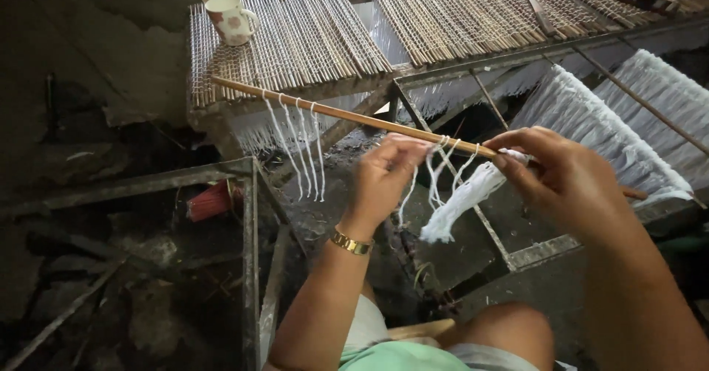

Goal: Tying white cotton threads onto a wooden stick to create a fringe or prepare wicks for candle making.

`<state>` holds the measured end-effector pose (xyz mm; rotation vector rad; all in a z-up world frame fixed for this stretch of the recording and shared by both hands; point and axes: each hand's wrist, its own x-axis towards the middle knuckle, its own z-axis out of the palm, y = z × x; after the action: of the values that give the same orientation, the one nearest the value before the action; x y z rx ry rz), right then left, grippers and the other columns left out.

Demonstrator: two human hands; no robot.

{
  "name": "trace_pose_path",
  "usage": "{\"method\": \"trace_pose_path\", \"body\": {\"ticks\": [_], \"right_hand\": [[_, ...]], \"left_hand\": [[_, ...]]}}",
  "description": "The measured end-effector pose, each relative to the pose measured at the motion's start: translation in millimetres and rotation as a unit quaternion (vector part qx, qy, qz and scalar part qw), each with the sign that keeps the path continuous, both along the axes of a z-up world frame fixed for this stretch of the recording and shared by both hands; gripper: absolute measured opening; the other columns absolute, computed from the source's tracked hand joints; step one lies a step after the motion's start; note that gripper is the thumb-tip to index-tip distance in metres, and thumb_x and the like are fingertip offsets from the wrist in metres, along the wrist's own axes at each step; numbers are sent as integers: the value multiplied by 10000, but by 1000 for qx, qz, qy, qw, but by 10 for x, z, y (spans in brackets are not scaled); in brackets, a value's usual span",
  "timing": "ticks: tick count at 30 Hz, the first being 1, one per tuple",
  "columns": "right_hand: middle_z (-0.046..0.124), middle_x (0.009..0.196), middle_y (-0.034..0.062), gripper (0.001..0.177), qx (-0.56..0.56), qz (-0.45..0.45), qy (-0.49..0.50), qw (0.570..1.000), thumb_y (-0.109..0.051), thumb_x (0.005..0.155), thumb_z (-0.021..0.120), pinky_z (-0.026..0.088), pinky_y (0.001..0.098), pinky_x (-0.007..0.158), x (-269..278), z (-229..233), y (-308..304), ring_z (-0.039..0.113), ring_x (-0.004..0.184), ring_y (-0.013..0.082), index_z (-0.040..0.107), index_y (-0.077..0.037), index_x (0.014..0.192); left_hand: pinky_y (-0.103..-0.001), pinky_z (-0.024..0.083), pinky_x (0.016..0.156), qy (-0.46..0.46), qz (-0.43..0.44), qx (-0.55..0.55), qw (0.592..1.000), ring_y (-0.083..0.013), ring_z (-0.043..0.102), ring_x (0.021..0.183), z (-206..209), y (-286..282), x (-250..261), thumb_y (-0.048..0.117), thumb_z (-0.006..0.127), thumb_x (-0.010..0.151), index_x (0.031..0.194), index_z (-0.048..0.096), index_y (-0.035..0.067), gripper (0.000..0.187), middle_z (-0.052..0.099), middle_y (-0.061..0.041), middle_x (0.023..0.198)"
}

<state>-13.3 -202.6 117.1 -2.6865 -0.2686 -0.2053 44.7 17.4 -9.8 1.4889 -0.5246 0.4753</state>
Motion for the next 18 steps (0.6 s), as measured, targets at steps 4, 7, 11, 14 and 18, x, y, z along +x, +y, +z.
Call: {"method": "trace_pose_path", "body": {"ticks": [4,7,11,14,18], "right_hand": [[751,985,-30,272,12,-16,16,1000,-359,974,627,408,331,566,-17,30,19,638,601,165,764,-299,1202],[719,868,15,268,40,-1,23,999,-302,973,650,327,300,486,-7,-30,14,479,504,148,769,-248,1207],[625,625,11,263,34,23,-33,999,-344,1002,612,304,322,494,38,-108,32,454,461,138,765,-242,1190],[579,599,5,255,43,0,-37,998,-358,1016,594,321,327,524,40,-171,94,466,487,139,762,-277,1189],[709,762,8,265,18,-37,-19,999,-354,1021,568,402,350,605,57,-207,147,607,602,172,755,-307,1203]], "left_hand": [[-349,572,1074,41,-97,-170,980,-228,694,1126,-73,-44,65,171,552,1069,1179,642,44,191,710,-117,1155],[-371,570,1063,130,-147,-99,976,-319,668,1168,-72,-192,48,602,484,969,1013,610,98,522,657,-106,1057],[-503,499,1015,125,-404,-442,791,-240,649,919,16,-466,-8,242,615,1035,894,639,113,192,637,-25,855],[-448,477,889,147,-377,-539,739,-197,559,808,131,-670,-101,275,599,1015,809,566,144,246,552,0,777],[-267,330,562,257,-263,-725,582,-99,316,543,272,-695,-4,319,682,934,726,585,189,264,375,73,605]]}}
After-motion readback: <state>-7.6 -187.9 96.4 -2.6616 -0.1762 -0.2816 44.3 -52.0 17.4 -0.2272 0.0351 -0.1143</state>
